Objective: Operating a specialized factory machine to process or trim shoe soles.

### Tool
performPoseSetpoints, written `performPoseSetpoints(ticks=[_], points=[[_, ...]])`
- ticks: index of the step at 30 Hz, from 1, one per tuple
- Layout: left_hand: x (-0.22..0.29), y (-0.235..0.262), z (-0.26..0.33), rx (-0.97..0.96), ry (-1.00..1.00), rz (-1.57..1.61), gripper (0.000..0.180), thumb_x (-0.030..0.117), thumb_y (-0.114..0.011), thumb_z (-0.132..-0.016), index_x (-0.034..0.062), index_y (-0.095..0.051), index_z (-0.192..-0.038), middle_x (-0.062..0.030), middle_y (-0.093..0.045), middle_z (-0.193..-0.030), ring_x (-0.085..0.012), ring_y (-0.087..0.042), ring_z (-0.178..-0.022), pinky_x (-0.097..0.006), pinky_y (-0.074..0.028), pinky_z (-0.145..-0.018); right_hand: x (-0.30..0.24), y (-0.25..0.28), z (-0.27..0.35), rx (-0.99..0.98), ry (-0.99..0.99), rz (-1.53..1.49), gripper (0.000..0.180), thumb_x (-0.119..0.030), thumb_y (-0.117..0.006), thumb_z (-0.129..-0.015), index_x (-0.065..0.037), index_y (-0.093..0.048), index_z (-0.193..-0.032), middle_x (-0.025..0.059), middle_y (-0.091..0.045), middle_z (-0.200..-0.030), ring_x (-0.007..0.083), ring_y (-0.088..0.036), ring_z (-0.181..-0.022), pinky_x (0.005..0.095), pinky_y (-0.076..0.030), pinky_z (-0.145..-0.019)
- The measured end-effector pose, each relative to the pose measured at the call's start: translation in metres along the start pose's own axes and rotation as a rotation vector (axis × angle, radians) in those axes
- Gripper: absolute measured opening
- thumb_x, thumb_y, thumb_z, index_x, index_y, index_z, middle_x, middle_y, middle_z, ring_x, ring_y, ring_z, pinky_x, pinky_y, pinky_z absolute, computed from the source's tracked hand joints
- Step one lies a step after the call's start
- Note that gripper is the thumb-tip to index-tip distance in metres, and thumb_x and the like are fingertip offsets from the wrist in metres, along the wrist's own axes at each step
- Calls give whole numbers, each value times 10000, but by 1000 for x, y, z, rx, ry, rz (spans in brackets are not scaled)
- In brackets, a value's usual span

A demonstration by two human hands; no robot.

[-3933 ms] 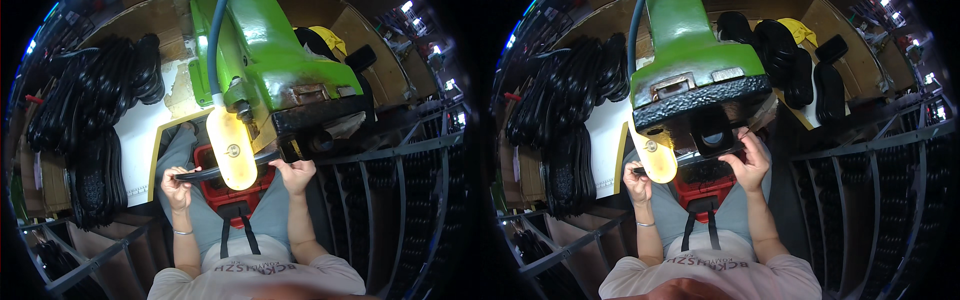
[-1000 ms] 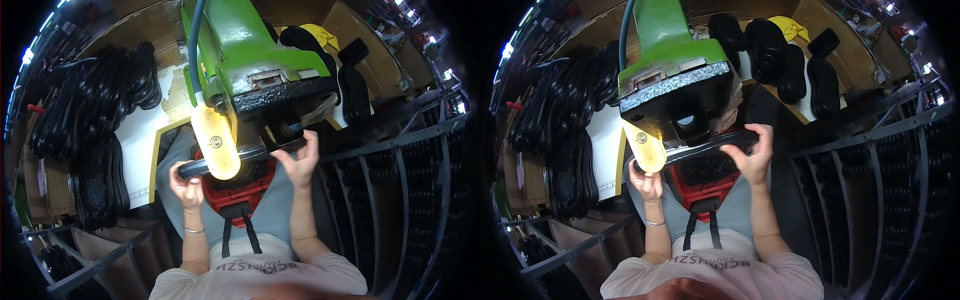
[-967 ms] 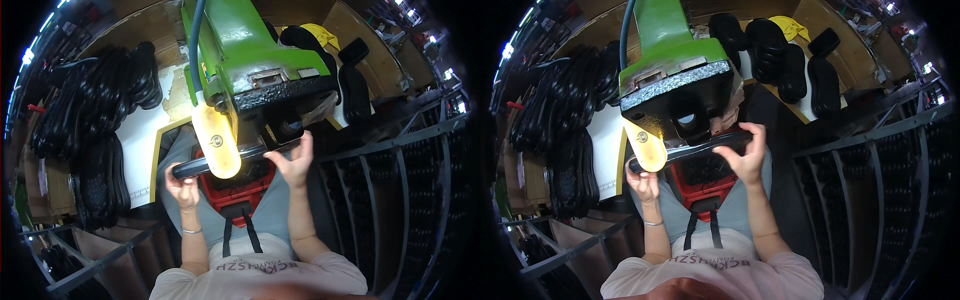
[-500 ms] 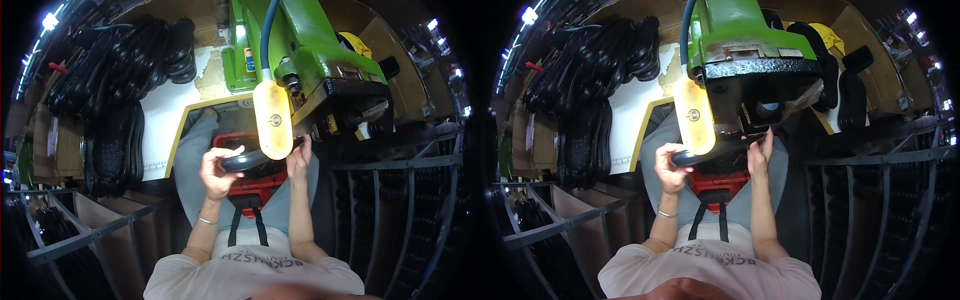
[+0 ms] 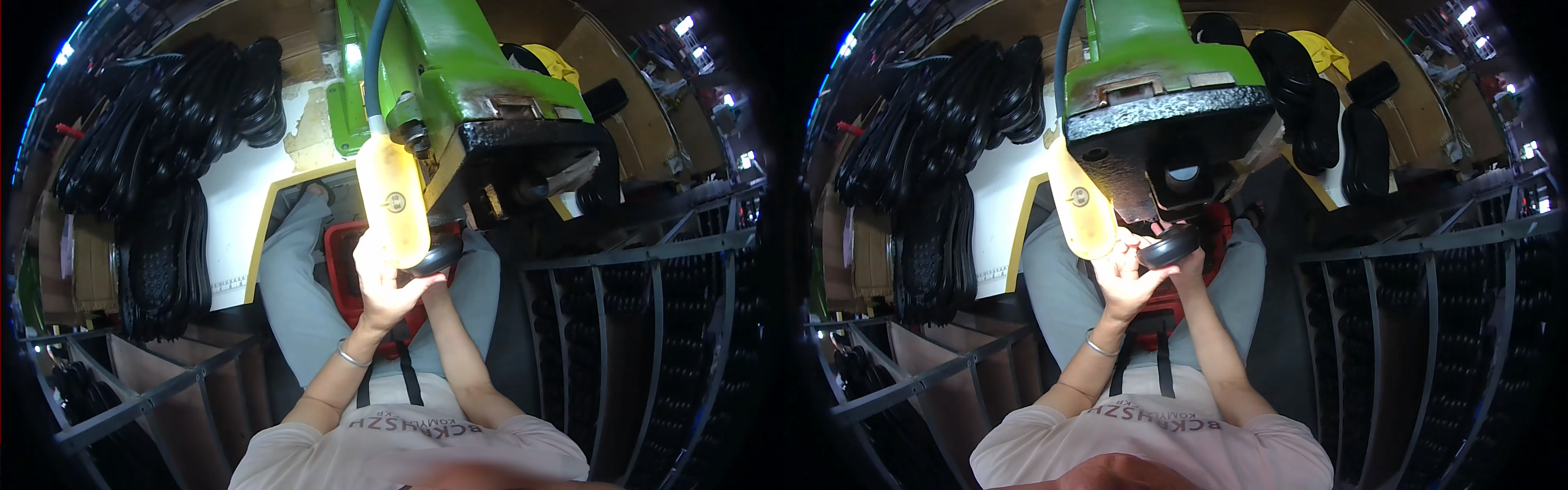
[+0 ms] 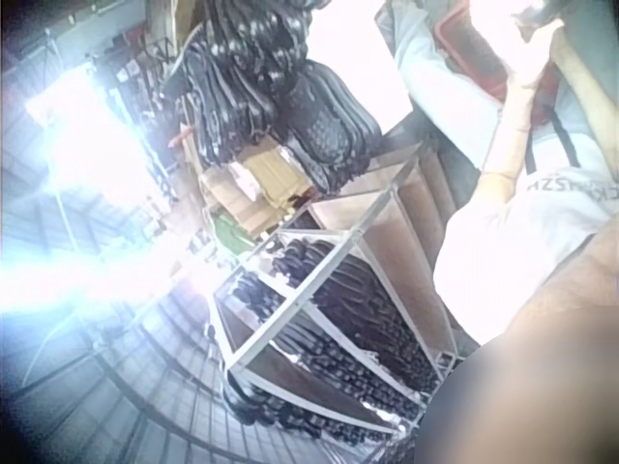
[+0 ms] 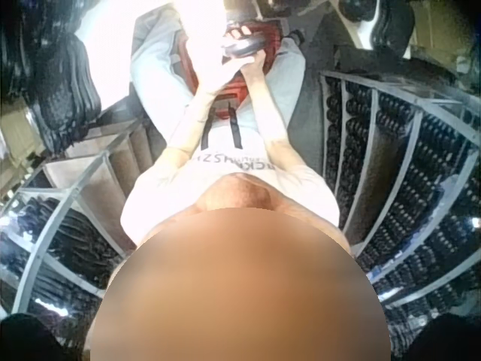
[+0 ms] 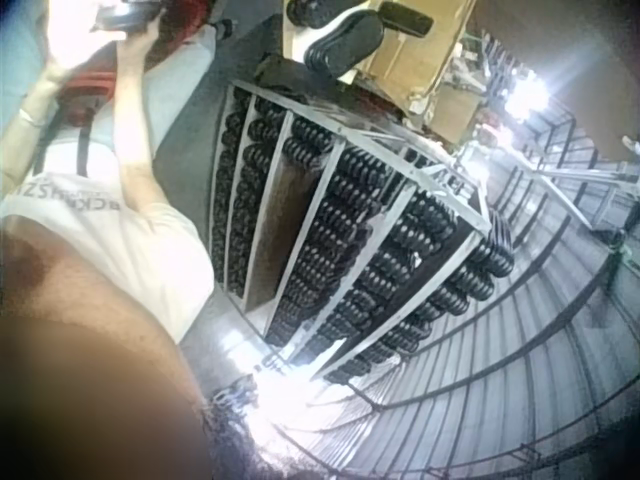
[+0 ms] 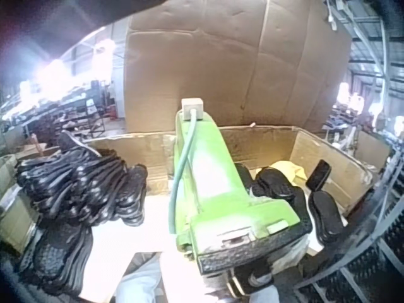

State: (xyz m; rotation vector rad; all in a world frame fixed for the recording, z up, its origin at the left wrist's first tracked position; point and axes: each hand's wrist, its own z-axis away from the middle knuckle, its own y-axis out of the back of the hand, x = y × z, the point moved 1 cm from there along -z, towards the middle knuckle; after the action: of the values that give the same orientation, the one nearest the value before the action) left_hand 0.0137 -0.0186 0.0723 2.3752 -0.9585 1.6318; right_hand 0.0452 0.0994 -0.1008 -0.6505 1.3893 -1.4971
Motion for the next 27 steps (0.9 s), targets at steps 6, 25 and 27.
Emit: performPoseSetpoints(ticks=[6, 25, 27], points=[[-16, 8, 6, -45, -137, -419, 1013, 156, -924, -572, -12, -307, -1357, -138, -380, -1254, -266, -432, -1189, -372, -422, -983, 19, -15, 16, -22, -73, -92, 446, -355, -396, -947, -70, -486, -1278, 222, -496, -1314, 423, -430, -1263, 537, -351, -1071], [24, -40, -9, -559, -340, -116, 210, -115, -637, -671, 11, -582, -830, -142, -646, -803, -299, -683, -859, -614, -371, -1022, -108, -158, 83, 219, 285, 516, 649, -333, -547, -937, 75, -345, -1399, 120, -522, -1295, 157, -503, -1175, 294, -378, -1011], [39, -75, -10, -755, -489, -102, 192, -93, -603, -710, 21, -623, -864, -116, -681, -868, -314, -677, -946, -570, -271, -1104, -141, -176, 127, 241, 269, 653, 627, -110, -562, -852, 85, -346, -1408, 170, -393, -1449, 206, -385, -1332, 309, -257, -1113]])
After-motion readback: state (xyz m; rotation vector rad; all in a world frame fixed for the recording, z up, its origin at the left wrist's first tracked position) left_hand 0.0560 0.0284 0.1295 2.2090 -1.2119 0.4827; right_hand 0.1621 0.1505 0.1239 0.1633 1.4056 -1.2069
